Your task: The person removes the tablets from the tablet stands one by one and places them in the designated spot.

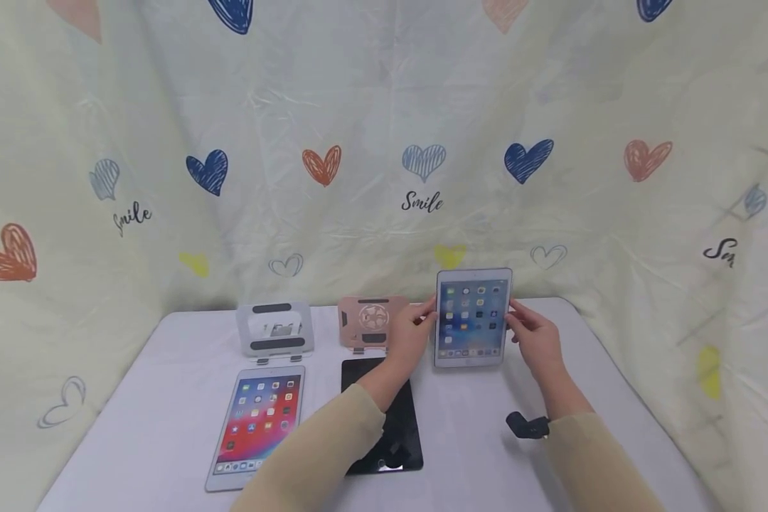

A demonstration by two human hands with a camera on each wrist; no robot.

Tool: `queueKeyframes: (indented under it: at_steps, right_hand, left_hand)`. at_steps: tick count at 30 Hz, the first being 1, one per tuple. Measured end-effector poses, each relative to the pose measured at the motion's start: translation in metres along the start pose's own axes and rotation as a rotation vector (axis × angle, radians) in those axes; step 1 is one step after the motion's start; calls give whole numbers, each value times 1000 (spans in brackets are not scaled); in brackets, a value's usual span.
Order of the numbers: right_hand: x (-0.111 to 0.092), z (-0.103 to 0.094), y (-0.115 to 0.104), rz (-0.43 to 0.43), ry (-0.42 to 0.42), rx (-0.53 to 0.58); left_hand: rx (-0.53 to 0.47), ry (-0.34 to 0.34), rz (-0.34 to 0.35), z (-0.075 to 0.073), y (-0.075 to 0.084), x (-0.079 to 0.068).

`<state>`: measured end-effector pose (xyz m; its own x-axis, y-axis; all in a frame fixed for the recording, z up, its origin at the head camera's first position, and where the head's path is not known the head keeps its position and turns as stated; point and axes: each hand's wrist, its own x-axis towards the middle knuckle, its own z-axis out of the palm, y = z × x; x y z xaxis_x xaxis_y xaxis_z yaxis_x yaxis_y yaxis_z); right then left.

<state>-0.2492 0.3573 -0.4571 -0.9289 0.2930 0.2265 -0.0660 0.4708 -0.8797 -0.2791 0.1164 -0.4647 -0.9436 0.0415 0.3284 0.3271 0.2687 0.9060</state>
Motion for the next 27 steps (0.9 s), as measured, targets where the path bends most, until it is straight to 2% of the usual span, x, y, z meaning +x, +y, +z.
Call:
queueKeyframes:
  at_steps: [6,16,23,27]
  right_hand:
    - [-9,-4,-1,-1,-98,-80]
    - [-17,-8,-1,6,-168,-122]
    - [-22,-14,-6,3,-230,-151]
    - [-24,-17,-5,10,-251,-159]
  left_hand:
    - [-68,-14,-46,-3,-8,-10]
    - [-141,-20,-148,-7,-9,-19]
    - [-133,-12,-143,-7,-10,-24]
    - [-155,-40,-176,-6,-11,-30]
